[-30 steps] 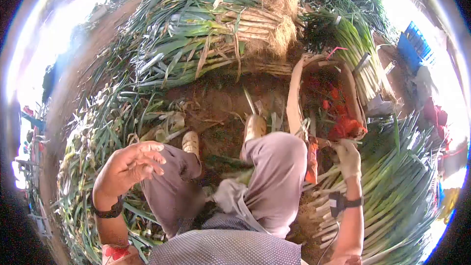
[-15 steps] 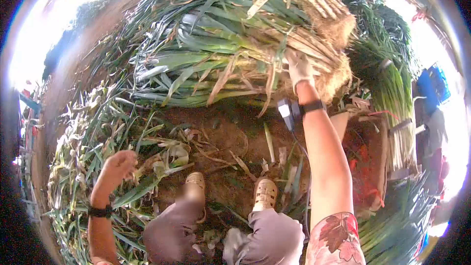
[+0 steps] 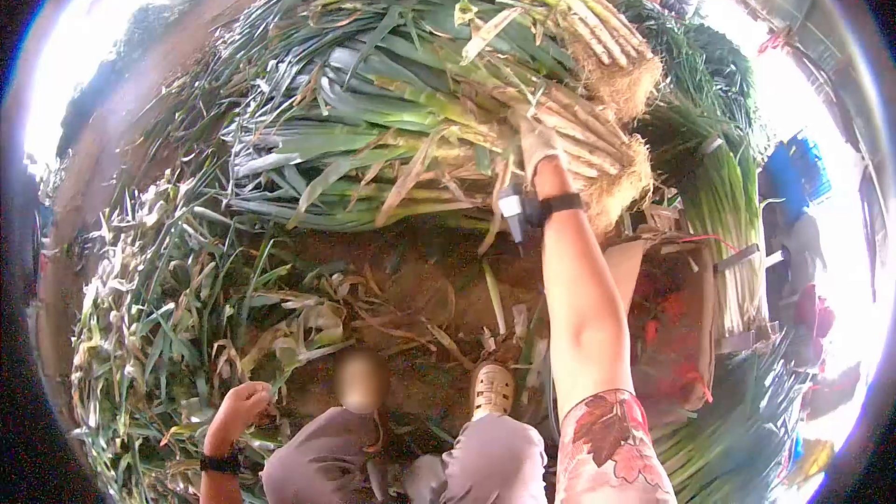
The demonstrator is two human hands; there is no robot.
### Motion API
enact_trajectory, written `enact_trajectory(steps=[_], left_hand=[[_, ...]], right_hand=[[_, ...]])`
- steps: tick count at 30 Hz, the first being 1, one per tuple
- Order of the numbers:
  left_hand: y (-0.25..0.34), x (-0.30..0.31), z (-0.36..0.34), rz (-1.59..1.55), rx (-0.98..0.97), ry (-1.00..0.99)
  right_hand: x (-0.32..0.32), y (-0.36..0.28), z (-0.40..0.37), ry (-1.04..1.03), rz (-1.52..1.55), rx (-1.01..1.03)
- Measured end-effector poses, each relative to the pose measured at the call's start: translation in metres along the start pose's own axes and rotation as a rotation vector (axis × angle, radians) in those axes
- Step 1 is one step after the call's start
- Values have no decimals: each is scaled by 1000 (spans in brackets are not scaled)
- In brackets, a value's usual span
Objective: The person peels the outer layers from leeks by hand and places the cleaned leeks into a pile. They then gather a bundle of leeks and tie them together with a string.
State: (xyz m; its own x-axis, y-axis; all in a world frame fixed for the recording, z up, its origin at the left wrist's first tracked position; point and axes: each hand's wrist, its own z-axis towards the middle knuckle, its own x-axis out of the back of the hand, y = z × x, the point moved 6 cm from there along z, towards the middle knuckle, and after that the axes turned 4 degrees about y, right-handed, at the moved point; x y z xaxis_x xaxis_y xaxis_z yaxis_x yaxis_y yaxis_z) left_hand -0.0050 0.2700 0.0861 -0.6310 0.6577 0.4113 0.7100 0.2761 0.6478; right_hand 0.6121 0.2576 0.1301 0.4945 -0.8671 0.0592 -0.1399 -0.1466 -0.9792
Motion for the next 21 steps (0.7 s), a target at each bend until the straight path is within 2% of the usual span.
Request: enact_trajectory(steps=[1, 2, 3, 4, 6, 8, 9, 10, 11, 12, 13, 15, 17, 18, 19, 20, 21], left_hand=[[-10, -2, 1, -86, 75, -26], [-15, -4, 1, -84, 47, -33], [-20, -4, 0, -80, 18, -35], [-26, -6, 0, -75, -10, -36], [-32, -9, -1, -137, 24, -43], [-30, -15, -6, -224, 102, -57], [-32, -17, -4, -276, 170, -63], [-37, -19, 6, -295, 124, -130], [-32, -18, 14, -212, 93, -127], [-19, -16, 24, -126, 61, -130], [-1, -12, 35, -117, 20, -90], [54, -10, 54, -150, -42, -33], [121, -7, 81, -218, -123, 0], [147, -4, 102, -247, -178, 12], [167, 0, 131, -280, -259, 89], [210, 0, 140, -107, -385, 127], [234, 8, 169, 90, -525, 255]], right_hand=[[4, 21, 21, 41, -35, 27], [9, 31, 36, 81, -67, 57], [9, 22, 26, 43, -53, 35], [5, 22, 8, 36, -17, 75], [5, 19, -11, -112, -57, 192], [11, 26, -30, 126, -319, 429], [12, -10, -78, 147, -599, 383], [11, 27, -57, -27, -166, 233], [7, 25, -68, -44, -228, 199], [7, 22, -78, -55, -291, 165], [5, 32, -77, -124, -216, 226], [8, 43, -67, -131, -435, 322], [10, 38, -63, -175, -381, 222], [10, 29, -67, -191, -234, 18], [5, 22, -66, -185, -108, 51], [2, 16, -65, -174, 21, 79], [1, 8, -70, -175, 122, 23]])
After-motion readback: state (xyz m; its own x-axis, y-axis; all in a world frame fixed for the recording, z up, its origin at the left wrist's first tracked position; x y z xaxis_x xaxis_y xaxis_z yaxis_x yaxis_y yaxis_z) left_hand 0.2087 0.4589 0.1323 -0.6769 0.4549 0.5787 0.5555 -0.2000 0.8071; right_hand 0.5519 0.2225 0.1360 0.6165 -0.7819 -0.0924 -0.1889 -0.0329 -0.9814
